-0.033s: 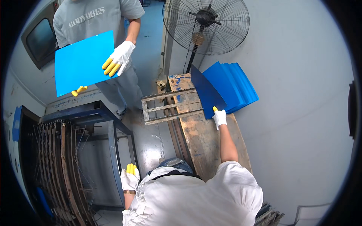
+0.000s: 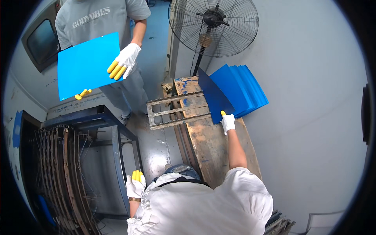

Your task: The person repeatedly picks up blue rectangular plates from a wooden pallet and places them onto a metal rack. A coworker is also seen placing plates onto the rack. The task involves continuous pick-and-place motions to load the rack with the blue plates.

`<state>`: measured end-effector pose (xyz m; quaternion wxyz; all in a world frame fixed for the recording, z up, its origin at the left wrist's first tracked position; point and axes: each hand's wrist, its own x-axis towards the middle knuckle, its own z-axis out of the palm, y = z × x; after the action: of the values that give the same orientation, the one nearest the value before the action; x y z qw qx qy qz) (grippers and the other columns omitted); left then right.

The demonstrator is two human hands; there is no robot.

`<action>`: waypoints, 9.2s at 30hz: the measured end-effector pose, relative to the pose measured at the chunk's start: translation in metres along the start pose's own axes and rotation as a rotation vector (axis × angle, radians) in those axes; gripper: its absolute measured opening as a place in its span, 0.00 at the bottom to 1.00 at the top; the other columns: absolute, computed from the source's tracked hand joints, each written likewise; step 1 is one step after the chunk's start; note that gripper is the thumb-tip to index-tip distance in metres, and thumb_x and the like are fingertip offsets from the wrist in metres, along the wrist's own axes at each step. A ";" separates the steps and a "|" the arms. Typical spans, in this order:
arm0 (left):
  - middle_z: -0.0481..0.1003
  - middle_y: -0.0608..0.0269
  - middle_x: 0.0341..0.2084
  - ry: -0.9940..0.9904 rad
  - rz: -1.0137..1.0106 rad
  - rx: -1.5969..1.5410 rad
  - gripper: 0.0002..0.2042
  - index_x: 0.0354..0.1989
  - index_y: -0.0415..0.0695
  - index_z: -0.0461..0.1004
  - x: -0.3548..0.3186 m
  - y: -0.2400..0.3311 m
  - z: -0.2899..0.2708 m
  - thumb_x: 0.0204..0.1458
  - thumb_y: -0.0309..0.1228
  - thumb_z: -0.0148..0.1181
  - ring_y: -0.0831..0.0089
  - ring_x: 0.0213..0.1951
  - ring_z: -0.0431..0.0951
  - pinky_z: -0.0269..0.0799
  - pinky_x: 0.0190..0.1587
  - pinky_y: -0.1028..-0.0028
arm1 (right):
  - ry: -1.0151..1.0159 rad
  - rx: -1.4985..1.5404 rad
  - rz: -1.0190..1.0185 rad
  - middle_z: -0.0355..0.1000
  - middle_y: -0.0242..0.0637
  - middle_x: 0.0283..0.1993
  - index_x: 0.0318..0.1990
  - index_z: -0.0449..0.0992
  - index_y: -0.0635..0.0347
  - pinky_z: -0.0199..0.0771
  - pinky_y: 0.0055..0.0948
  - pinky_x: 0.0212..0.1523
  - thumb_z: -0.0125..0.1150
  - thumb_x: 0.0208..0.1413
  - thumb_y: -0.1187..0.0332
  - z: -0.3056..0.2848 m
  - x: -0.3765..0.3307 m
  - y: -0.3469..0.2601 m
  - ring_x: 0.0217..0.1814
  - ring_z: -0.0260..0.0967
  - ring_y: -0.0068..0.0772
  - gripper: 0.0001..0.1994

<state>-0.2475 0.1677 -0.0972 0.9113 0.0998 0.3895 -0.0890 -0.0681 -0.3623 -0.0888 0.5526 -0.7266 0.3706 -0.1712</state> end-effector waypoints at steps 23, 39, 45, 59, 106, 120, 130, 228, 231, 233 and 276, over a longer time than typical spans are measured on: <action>0.70 0.59 0.40 0.083 -0.004 -0.046 0.18 0.42 0.43 0.65 -0.004 0.003 -0.019 0.52 0.44 0.42 0.65 0.42 0.69 0.68 0.41 0.64 | -0.495 -1.557 -0.360 0.71 0.37 0.33 0.51 0.60 0.61 0.70 0.24 0.34 0.62 0.39 0.52 -0.029 0.062 0.033 0.33 0.69 0.32 0.33; 0.70 0.60 0.40 0.097 -0.045 -0.048 0.17 0.41 0.43 0.66 -0.002 0.010 -0.023 0.52 0.43 0.42 0.65 0.41 0.70 0.69 0.39 0.63 | -0.196 0.048 0.513 0.66 0.32 0.29 0.37 0.66 0.52 0.70 0.35 0.24 0.41 0.55 0.62 -0.009 0.021 0.020 0.28 0.65 0.32 0.09; 0.69 0.60 0.40 0.095 -0.087 -0.069 0.17 0.42 0.43 0.65 -0.003 0.017 -0.029 0.53 0.43 0.41 0.65 0.42 0.69 0.69 0.40 0.63 | -0.158 0.095 0.524 0.68 0.37 0.28 0.34 0.67 0.53 0.66 0.45 0.29 0.41 0.53 0.66 -0.032 0.012 0.029 0.29 0.66 0.39 0.07; 0.65 0.57 0.45 0.000 0.042 -0.136 0.20 0.47 0.42 0.61 -0.049 0.060 -0.083 0.53 0.43 0.39 0.59 0.45 0.67 0.67 0.42 0.61 | -0.993 -0.111 0.670 0.67 0.36 0.23 0.29 0.68 0.60 0.64 0.29 0.20 0.43 0.55 0.55 0.103 -0.180 -0.002 0.21 0.63 0.34 0.17; 0.68 0.52 0.42 0.066 0.585 -0.525 0.16 0.47 0.40 0.64 -0.118 0.154 -0.342 0.52 0.30 0.34 0.68 0.45 0.68 0.67 0.38 0.71 | -2.261 0.032 0.805 0.63 0.38 0.48 0.44 0.64 0.60 0.63 0.39 0.50 0.46 0.55 0.61 0.420 -0.959 -0.101 0.48 0.61 0.37 0.14; 0.65 0.59 0.44 -0.112 0.905 -0.151 0.18 0.45 0.44 0.63 -0.258 0.228 -0.188 0.52 0.43 0.38 0.66 0.46 0.63 0.59 0.47 0.70 | -1.949 0.102 -1.116 0.69 0.38 0.42 0.44 0.69 0.62 0.62 0.26 0.44 0.54 0.49 0.70 0.331 -0.714 -0.204 0.43 0.64 0.30 0.14; 0.69 0.62 0.37 -0.316 1.024 0.008 0.21 0.41 0.47 0.65 -0.192 0.236 -0.079 0.52 0.51 0.40 0.70 0.39 0.67 0.64 0.43 0.69 | -1.198 -0.074 -1.811 0.68 0.38 0.44 0.41 0.72 0.55 0.55 0.36 0.54 0.45 0.44 0.67 0.239 -0.515 -0.187 0.49 0.63 0.40 0.15; 0.69 0.61 0.40 0.009 -0.019 -0.132 0.20 0.42 0.44 0.65 -0.010 -0.001 -0.046 0.50 0.48 0.46 0.65 0.42 0.69 0.67 0.42 0.63 | -0.237 0.126 0.637 0.66 0.40 0.26 0.31 0.65 0.59 0.68 0.45 0.26 0.40 0.53 0.48 -0.019 0.000 0.033 0.27 0.65 0.44 0.21; 0.69 0.61 0.40 0.003 -0.006 -0.122 0.21 0.43 0.44 0.65 -0.009 0.002 -0.051 0.50 0.48 0.45 0.65 0.43 0.68 0.67 0.42 0.62 | -0.586 0.125 0.633 0.66 0.41 0.30 0.31 0.63 0.61 0.65 0.47 0.36 0.36 0.56 0.56 -0.032 -0.022 0.056 0.33 0.64 0.45 0.17; 0.68 0.61 0.41 0.014 -0.012 -0.163 0.21 0.43 0.44 0.64 -0.010 0.005 -0.055 0.50 0.48 0.45 0.65 0.43 0.68 0.67 0.41 0.62 | -1.059 0.358 0.863 0.66 0.41 0.33 0.32 0.63 0.60 0.63 0.44 0.41 0.33 0.57 0.60 -0.030 -0.037 0.081 0.38 0.63 0.44 0.14; 0.70 0.59 0.31 -0.111 1.103 0.311 0.07 0.32 0.42 0.67 -0.080 0.090 -0.303 0.50 0.27 0.41 0.68 0.36 0.69 0.64 0.45 0.73 | -2.046 -0.844 -0.247 0.72 0.35 0.32 0.36 0.71 0.64 0.68 0.27 0.34 0.46 0.55 0.63 0.349 -0.510 0.049 0.33 0.68 0.29 0.13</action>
<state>-0.4899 0.3378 -0.2339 0.8166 0.4160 0.2139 0.3382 -0.1959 0.2393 -0.1675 0.2853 -0.6869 -0.3059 0.5943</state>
